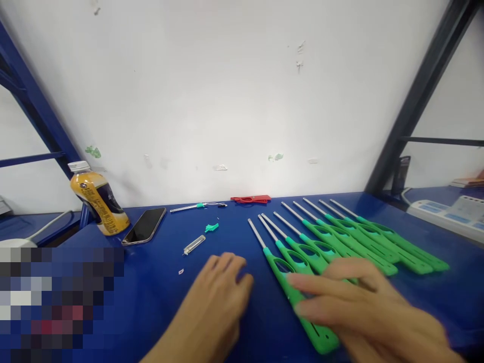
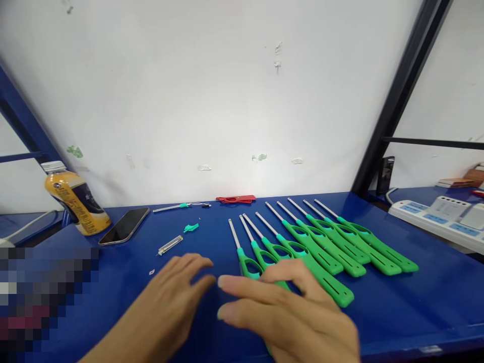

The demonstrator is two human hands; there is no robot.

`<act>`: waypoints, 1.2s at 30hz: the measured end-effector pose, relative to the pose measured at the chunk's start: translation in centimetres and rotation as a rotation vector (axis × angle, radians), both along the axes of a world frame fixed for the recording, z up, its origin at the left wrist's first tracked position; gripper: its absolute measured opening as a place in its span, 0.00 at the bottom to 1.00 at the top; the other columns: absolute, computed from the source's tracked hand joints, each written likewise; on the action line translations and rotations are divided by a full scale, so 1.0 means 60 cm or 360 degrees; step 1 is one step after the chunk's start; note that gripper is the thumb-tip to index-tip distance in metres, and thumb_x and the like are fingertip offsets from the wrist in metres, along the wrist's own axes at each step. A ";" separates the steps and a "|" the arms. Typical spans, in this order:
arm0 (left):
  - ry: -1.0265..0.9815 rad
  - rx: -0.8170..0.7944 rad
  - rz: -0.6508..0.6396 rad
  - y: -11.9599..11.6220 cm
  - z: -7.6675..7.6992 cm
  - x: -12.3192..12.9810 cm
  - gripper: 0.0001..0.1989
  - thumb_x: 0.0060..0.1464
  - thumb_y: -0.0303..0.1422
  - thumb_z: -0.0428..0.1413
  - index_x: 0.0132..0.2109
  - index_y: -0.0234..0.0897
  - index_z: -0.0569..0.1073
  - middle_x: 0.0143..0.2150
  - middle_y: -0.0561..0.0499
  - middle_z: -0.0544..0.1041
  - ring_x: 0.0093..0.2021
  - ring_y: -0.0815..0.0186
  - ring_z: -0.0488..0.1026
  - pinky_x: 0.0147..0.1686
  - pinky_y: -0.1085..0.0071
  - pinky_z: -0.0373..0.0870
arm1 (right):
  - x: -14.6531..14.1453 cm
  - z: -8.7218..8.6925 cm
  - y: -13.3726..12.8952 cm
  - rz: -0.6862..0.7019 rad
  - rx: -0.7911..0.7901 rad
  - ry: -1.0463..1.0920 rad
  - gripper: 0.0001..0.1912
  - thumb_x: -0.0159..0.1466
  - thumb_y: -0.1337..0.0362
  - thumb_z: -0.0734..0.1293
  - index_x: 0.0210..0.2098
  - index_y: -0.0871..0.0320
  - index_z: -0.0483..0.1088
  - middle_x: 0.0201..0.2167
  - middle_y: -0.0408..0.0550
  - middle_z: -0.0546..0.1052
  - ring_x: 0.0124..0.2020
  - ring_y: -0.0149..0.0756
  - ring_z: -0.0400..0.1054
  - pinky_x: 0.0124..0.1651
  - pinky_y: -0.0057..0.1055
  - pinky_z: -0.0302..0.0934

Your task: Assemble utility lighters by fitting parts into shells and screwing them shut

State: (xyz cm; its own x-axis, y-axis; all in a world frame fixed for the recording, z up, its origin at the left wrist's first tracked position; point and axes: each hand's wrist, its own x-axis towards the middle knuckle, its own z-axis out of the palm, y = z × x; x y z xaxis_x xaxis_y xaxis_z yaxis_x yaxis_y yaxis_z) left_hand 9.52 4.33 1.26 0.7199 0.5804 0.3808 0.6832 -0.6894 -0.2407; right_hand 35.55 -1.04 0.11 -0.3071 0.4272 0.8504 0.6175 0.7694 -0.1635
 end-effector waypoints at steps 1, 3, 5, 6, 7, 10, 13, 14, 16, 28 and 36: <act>0.0019 -0.0052 0.0124 0.017 0.011 -0.019 0.17 0.55 0.17 0.59 0.47 0.40 0.81 0.52 0.47 0.84 0.52 0.53 0.81 0.51 0.56 0.80 | -0.031 0.026 0.006 0.0128 -0.0031 -0.0063 0.15 0.77 0.71 0.63 0.51 0.48 0.79 0.50 0.44 0.87 0.38 0.37 0.81 0.43 0.34 0.74; 0.0030 -0.0119 0.0405 0.061 0.038 -0.054 0.16 0.61 0.17 0.57 0.50 0.38 0.81 0.50 0.46 0.83 0.50 0.55 0.81 0.50 0.53 0.80 | -0.072 0.046 0.018 0.0266 -0.0004 -0.0116 0.14 0.78 0.69 0.62 0.46 0.50 0.79 0.48 0.41 0.88 0.36 0.33 0.78 0.43 0.31 0.72; 0.0038 -0.0182 0.0641 0.115 0.067 -0.081 0.07 0.69 0.30 0.60 0.52 0.35 0.79 0.49 0.48 0.82 0.50 0.58 0.80 0.52 0.54 0.80 | -0.090 0.031 0.029 0.0326 -0.0014 -0.0202 0.11 0.78 0.69 0.63 0.45 0.52 0.77 0.49 0.40 0.87 0.37 0.32 0.77 0.47 0.32 0.70; 0.0038 -0.0212 0.0736 0.143 0.081 -0.090 0.10 0.70 0.36 0.62 0.53 0.36 0.78 0.52 0.47 0.81 0.51 0.59 0.80 0.53 0.54 0.80 | -0.095 0.018 0.035 0.0327 -0.0032 -0.0238 0.10 0.78 0.70 0.64 0.45 0.52 0.77 0.50 0.39 0.87 0.38 0.32 0.77 0.50 0.33 0.69; 0.0039 -0.0246 0.0809 0.171 0.093 -0.095 0.13 0.70 0.39 0.62 0.55 0.36 0.77 0.54 0.46 0.80 0.52 0.58 0.80 0.53 0.54 0.80 | -0.098 0.003 0.039 0.0315 -0.0075 -0.0276 0.10 0.77 0.71 0.64 0.45 0.52 0.76 0.50 0.38 0.87 0.39 0.31 0.77 0.53 0.33 0.67; 0.0060 -0.0359 0.0848 0.249 0.114 -0.079 0.17 0.70 0.41 0.61 0.59 0.37 0.75 0.58 0.44 0.78 0.53 0.57 0.80 0.52 0.53 0.80 | -0.106 -0.033 0.049 0.0251 -0.0243 -0.0367 0.09 0.77 0.70 0.65 0.45 0.51 0.76 0.50 0.36 0.86 0.45 0.32 0.78 0.62 0.34 0.62; 0.0079 -0.0457 0.0720 0.314 0.109 -0.023 0.18 0.70 0.41 0.61 0.61 0.38 0.75 0.60 0.43 0.77 0.54 0.56 0.79 0.53 0.53 0.80 | -0.113 -0.051 0.055 0.0185 -0.0308 -0.0483 0.05 0.74 0.67 0.71 0.45 0.49 0.76 0.49 0.36 0.85 0.46 0.34 0.79 0.63 0.34 0.61; 0.0081 -0.0475 0.0675 0.333 0.103 0.000 0.18 0.70 0.41 0.61 0.61 0.38 0.75 0.61 0.43 0.77 0.55 0.56 0.79 0.53 0.53 0.80 | -0.115 -0.054 0.058 0.0162 -0.0289 -0.0506 0.04 0.73 0.67 0.72 0.44 0.50 0.75 0.48 0.36 0.85 0.45 0.34 0.79 0.62 0.35 0.62; 0.0072 -0.0485 0.0603 0.366 0.087 0.045 0.19 0.70 0.41 0.61 0.62 0.38 0.74 0.62 0.43 0.76 0.56 0.55 0.78 0.54 0.51 0.79 | -0.115 -0.059 0.062 0.0111 -0.0237 -0.0539 0.04 0.71 0.65 0.74 0.42 0.50 0.75 0.46 0.36 0.85 0.43 0.35 0.79 0.59 0.36 0.64; 0.0205 -0.0688 0.0498 0.449 0.033 0.126 0.20 0.69 0.41 0.62 0.62 0.38 0.74 0.61 0.43 0.77 0.56 0.55 0.79 0.54 0.52 0.80 | -0.084 -0.053 0.073 -0.0199 -0.0423 -0.0425 0.08 0.70 0.67 0.73 0.47 0.49 0.76 0.50 0.35 0.84 0.48 0.40 0.78 0.53 0.40 0.65; 0.0273 -0.0833 0.0546 0.438 0.054 0.114 0.20 0.69 0.41 0.62 0.62 0.37 0.74 0.61 0.43 0.77 0.55 0.55 0.79 0.53 0.52 0.80 | -0.075 -0.045 0.067 -0.0148 -0.0626 -0.0310 0.07 0.74 0.68 0.69 0.48 0.49 0.78 0.52 0.37 0.84 0.53 0.41 0.77 0.59 0.42 0.64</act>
